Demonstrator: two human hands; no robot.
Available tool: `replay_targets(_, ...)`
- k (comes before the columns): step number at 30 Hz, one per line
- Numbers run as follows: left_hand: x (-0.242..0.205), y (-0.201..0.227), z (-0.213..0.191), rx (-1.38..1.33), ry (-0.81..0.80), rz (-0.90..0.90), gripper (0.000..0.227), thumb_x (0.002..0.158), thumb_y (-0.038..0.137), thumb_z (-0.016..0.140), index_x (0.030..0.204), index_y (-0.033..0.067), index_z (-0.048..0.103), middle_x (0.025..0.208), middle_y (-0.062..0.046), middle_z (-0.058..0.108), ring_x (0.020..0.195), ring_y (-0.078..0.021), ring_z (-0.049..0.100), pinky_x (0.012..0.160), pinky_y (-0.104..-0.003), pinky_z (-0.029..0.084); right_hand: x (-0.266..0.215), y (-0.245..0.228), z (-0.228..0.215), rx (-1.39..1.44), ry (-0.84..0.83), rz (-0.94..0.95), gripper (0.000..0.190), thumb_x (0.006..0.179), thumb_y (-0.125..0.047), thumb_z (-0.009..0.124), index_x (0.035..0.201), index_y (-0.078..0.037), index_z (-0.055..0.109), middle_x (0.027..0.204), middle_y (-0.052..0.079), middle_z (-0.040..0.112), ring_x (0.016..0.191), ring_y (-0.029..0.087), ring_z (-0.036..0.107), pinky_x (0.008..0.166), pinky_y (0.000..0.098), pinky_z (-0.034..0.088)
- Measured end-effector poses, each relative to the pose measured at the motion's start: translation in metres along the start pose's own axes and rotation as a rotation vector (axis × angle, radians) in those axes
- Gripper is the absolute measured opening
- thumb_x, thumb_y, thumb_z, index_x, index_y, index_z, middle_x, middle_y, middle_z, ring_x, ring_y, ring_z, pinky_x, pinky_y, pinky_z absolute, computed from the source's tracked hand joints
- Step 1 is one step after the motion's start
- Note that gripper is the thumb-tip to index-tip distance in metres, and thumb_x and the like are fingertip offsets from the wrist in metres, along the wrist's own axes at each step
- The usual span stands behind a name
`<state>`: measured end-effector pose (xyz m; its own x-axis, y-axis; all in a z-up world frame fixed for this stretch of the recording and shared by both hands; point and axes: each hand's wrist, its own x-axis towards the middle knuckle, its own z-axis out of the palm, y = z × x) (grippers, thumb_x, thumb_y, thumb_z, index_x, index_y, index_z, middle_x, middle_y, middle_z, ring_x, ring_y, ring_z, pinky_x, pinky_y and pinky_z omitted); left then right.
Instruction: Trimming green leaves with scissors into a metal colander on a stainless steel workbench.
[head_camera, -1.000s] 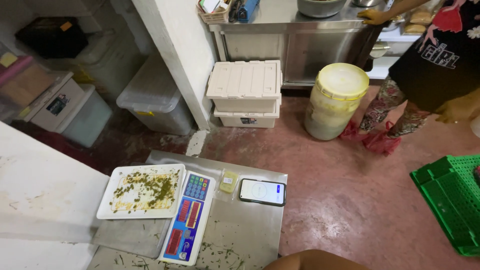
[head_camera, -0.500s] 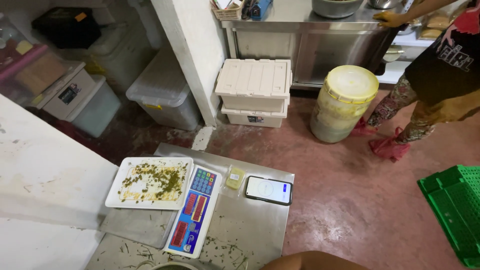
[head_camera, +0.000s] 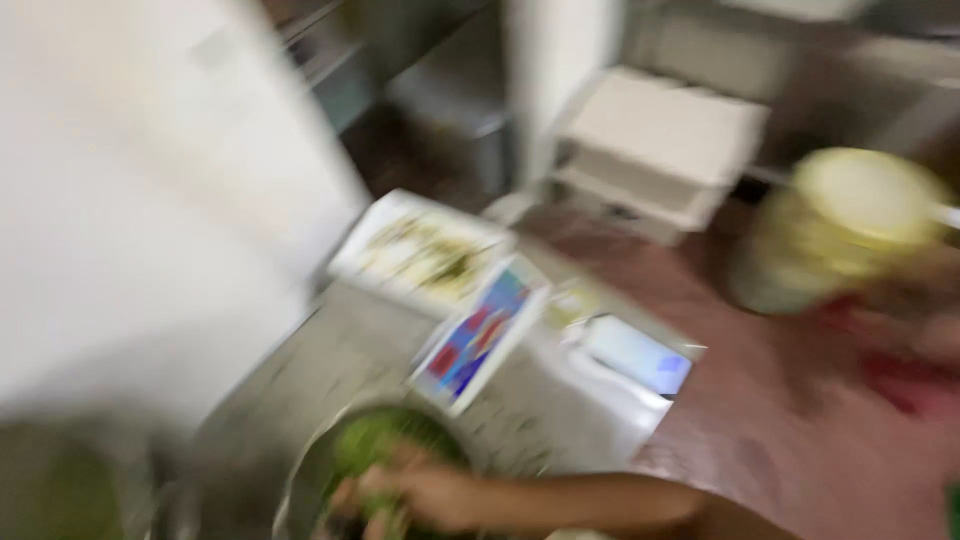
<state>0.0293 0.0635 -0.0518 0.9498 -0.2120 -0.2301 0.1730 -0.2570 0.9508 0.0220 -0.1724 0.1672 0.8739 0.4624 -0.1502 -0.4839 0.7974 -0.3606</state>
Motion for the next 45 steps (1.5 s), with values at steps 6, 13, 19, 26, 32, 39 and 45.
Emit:
replay_targets(6, -0.075, 0.245, 0.011, 0.15, 0.274, -0.278, 0.044, 0.081, 0.047, 0.075, 0.117, 0.0249, 0.064, 0.106, 0.002, 0.072, 0.094, -0.0133, 0.067, 0.085, -0.032, 0.051, 0.013, 0.034, -0.024, -0.242, 0.122, 0.022, 0.041, 0.092, -0.023, 0.074, 0.127, -0.01, 0.057, 0.1, 0.004, 0.068, 0.079, 0.011, 0.063, 0.069, 0.0241, 0.051)
replay_targets(13, -0.083, 0.226, 0.027, 0.097, 0.192, -0.05, 0.046, 0.091, 0.038, 0.066, 0.132, 0.0205, 0.053, 0.124, -0.001, 0.07, 0.108, -0.02, 0.071, 0.086, -0.04, 0.053, 0.021, 0.049, -0.035, -0.644, 0.377, 0.006, 0.025, 0.095, -0.022, 0.067, 0.116, -0.009, 0.073, 0.109, 0.008, 0.078, 0.1, 0.017, 0.07, 0.09, 0.0294, 0.052)
replay_targets(19, -0.095, 0.232, 0.029, -0.018, 0.175, -0.257, 0.053, 0.083, 0.043, 0.075, 0.13, 0.0299, 0.055, 0.114, 0.004, 0.073, 0.105, -0.0122, 0.066, 0.093, -0.034, 0.051, 0.017, 0.01, 0.025, -0.9, 0.524, 0.108, 0.026, 0.099, -0.027, 0.057, 0.104, -0.014, 0.078, 0.114, 0.007, 0.081, 0.114, 0.023, 0.072, 0.105, 0.039, 0.053)
replay_targets(26, -0.118, 0.235, -0.002, 0.146, -0.073, -0.442, 0.085, 0.084, 0.032, 0.069, 0.16, 0.0344, 0.03, 0.14, 0.005, 0.071, 0.13, -0.0213, 0.065, 0.114, -0.041, 0.042, 0.016, -0.042, 0.001, -0.967, 0.255, 0.29, 0.026, 0.108, -0.012, 0.052, 0.082, -0.008, 0.051, 0.054, 0.001, 0.047, 0.04, 0.015, 0.043, 0.039, 0.0283, 0.039)
replay_targets(32, -0.112, 0.19, -0.005, 0.168, -0.143, -0.212, 0.087, 0.078, 0.037, 0.075, 0.156, 0.0244, 0.042, 0.127, -0.004, 0.075, 0.122, -0.0369, 0.066, 0.108, -0.057, 0.048, 0.015, -0.037, -0.026, -0.996, 0.031, 0.442, 0.013, 0.097, -0.011, 0.062, 0.096, 0.002, 0.061, 0.056, 0.002, 0.038, 0.032, 0.014, 0.041, 0.031, 0.031, 0.042)
replay_targets(39, -0.119, 0.231, -0.035, 0.243, -0.243, -0.154, 0.081, 0.073, 0.026, 0.074, 0.151, 0.0183, 0.05, 0.12, -0.013, 0.077, 0.116, -0.0454, 0.067, 0.103, -0.056, 0.051, 0.024, -0.051, -0.012, -1.14, -0.345, 0.766, 0.032, 0.106, -0.025, 0.058, 0.09, 0.002, 0.062, 0.053, 0.003, 0.048, 0.033, 0.012, 0.045, 0.035, 0.029, 0.046)
replay_targets(45, -0.109, 0.202, -0.03, 0.335, -0.216, -0.177, 0.066, 0.072, 0.037, 0.076, 0.136, 0.0305, 0.066, 0.102, -0.013, 0.079, 0.102, -0.0414, 0.072, 0.09, -0.051, 0.057, 0.039, -0.056, 0.0, -1.168, -0.427, 0.929, 0.036, 0.107, -0.03, 0.059, 0.087, -0.001, 0.06, 0.052, 0.0, 0.043, 0.033, 0.012, 0.046, 0.035, 0.0292, 0.046)
